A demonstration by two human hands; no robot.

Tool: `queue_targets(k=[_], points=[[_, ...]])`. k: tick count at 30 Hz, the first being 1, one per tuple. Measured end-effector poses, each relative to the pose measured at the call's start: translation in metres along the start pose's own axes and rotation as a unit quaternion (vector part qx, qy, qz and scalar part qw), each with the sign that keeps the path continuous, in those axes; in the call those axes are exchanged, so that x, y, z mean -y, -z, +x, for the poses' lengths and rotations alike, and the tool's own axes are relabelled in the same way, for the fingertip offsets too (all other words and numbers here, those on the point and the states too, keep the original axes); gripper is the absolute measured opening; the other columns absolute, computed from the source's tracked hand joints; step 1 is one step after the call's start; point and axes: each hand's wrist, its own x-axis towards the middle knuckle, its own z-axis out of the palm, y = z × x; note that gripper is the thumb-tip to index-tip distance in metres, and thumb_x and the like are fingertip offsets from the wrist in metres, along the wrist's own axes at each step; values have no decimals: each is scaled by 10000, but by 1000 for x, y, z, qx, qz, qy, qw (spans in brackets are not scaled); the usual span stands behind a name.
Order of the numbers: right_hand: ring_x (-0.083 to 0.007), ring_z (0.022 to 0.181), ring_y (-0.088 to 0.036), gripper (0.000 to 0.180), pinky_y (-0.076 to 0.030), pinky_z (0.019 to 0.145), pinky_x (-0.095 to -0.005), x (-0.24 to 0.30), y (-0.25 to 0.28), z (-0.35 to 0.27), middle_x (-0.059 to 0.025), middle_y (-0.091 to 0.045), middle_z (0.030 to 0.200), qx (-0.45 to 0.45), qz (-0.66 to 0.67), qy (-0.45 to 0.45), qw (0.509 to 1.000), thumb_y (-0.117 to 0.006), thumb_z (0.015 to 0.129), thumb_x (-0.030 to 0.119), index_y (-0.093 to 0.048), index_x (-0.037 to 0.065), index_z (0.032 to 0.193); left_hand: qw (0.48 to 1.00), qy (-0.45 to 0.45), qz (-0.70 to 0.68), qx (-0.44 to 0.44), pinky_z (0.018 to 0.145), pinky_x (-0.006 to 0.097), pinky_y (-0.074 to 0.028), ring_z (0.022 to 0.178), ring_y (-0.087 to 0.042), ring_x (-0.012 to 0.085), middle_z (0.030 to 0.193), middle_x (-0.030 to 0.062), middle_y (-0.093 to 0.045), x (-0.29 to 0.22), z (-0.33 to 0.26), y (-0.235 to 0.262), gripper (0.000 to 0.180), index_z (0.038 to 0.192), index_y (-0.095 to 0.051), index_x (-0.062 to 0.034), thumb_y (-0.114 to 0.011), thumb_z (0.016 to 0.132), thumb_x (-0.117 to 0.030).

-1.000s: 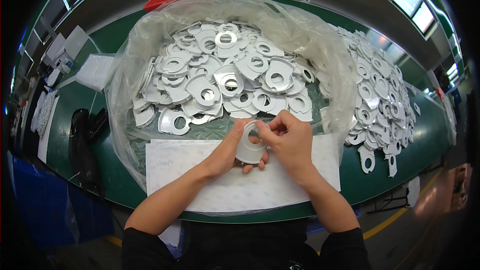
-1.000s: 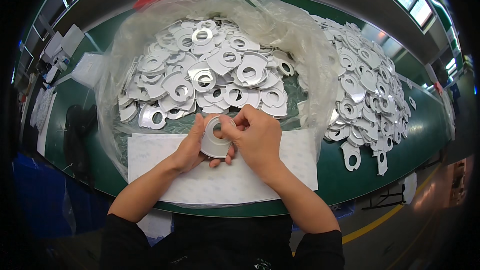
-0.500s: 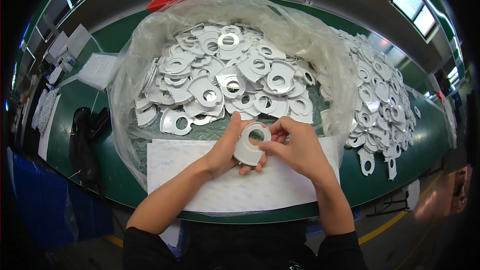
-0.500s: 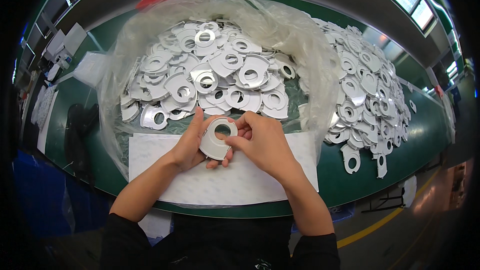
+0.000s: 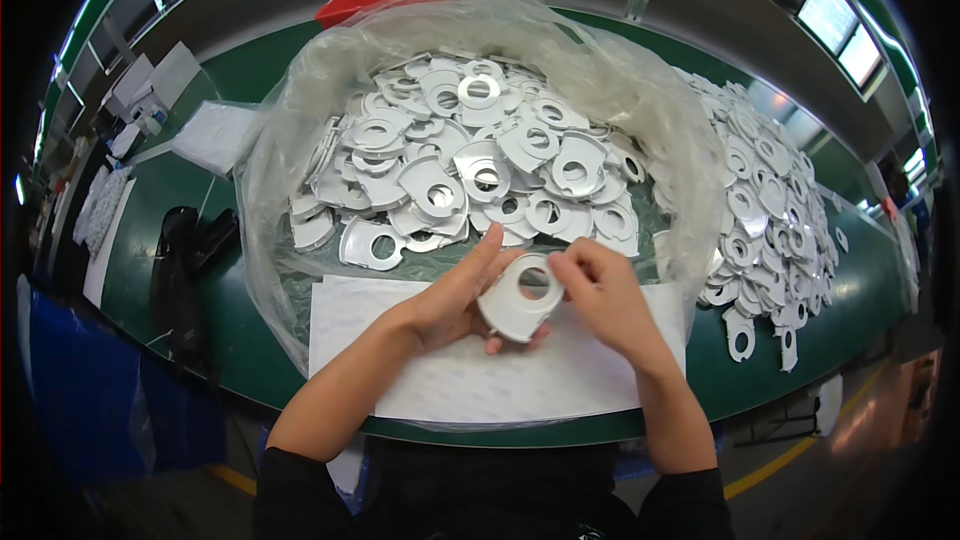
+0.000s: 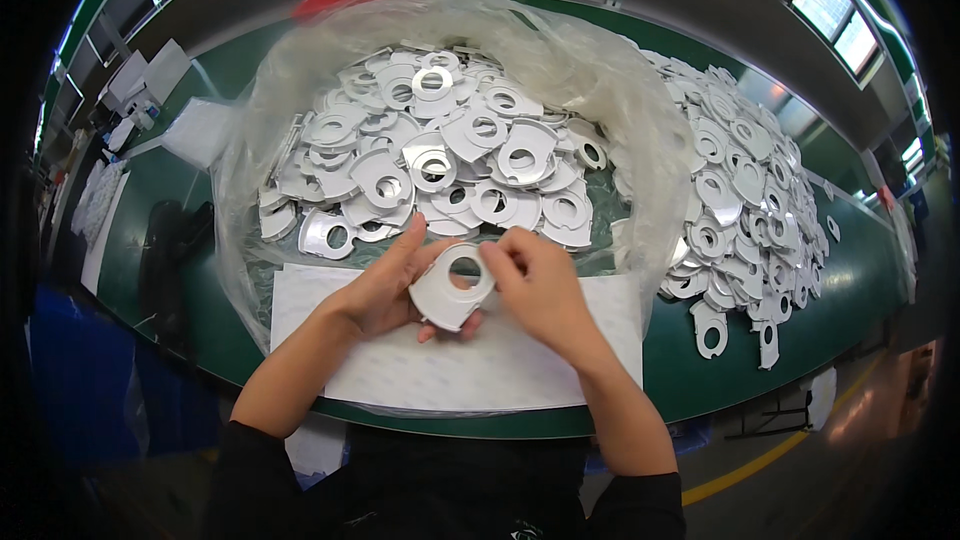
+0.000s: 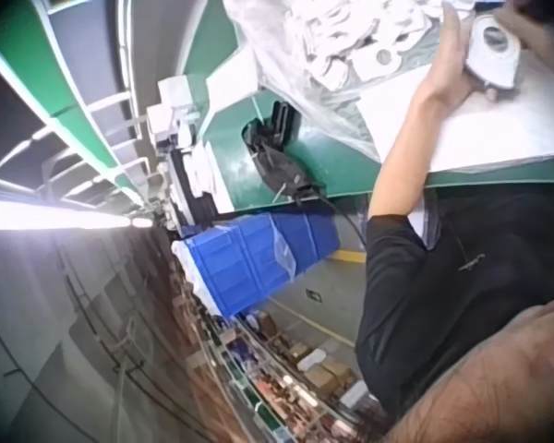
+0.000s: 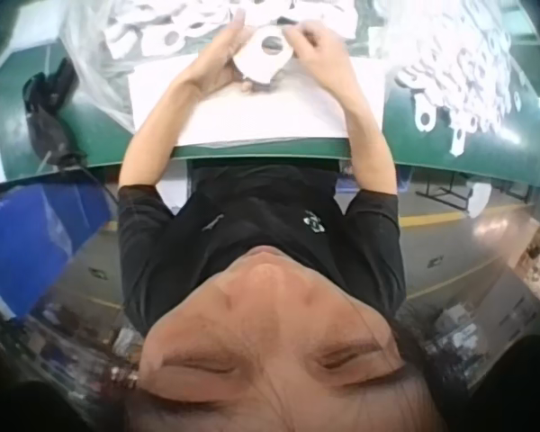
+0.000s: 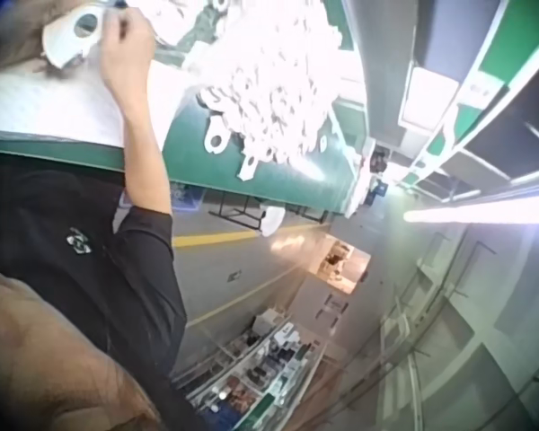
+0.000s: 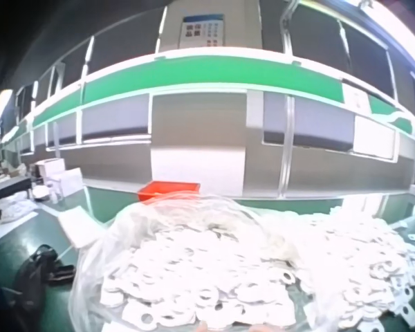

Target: Applying small circular stickers to metal housing components at a factory workbench.

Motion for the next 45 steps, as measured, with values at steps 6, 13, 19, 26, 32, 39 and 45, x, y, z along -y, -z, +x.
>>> queue_targets(k=[6,13,19,26,32,39,45], points=[[-61,601,-479,268,-394,472,-192,-8,90,14,-9,-593,793,-219,496,44,839,-503,955,331,-568,74,1000,820,-329,387,-262,698,327,-508,1055,-540,216,1193,83,-553,-33,-15,36,382,1231,-507,-86,-530,894,-265],[-61,735,-504,254,-399,572,-175,18,71,13,-25,-592,921,-294,358,86,882,-525,940,188,-548,22,1130,443,-317,759,-357,971,412,-362,1168,-462,311,1175,89,-568,-25,-17,61,278,992,-611,-73,-637,727,9],[-218,785,-594,213,-492,669,-309,33,-7,-11,-87,-623,879,117,-132,223,959,-681,766,64,-640,45,974,516,-358,675,-389,966,408,-370,1156,-478,306,1198,105,-563,-24,-18,70,241,916,-603,-53,-701,697,-33],[-297,928,-540,334,-477,749,-373,18,-38,-18,-113,-552,975,145,-285,204,926,-712,726,129,-576,16,1009,886,-371,112,-256,929,401,-427,1139,-509,250,1215,129,-545,-27,-15,42,166,869,-561,-99,-639,873,-246],[-326,902,-552,356,-453,799,-393,20,-41,-4,-143,-559,935,168,-289,158,929,-733,691,110,-569,2,989,920,-279,-266,-74,843,423,-485,1135,-504,321,1230,170,-509,5,3,28,481,869,-502,-125,-253,971,-523],[-310,881,-576,353,-465,758,-388,20,-40,4,-143,-574,924,203,-256,98,940,-763,656,100,-547,6,920,911,-287,-273,-114,717,364,-442,1041,-516,317,1176,198,-511,19,14,34,525,882,-475,-119,-148,980,-516],[-296,825,-568,367,-464,718,-379,18,-37,15,-125,-556,875,262,-279,100,918,-776,640,106,-545,24,913,902,-287,-291,-137,752,352,-431,1025,-504,292,1102,167,-511,19,18,36,507,876,-461,-123,-139,987,-498]])
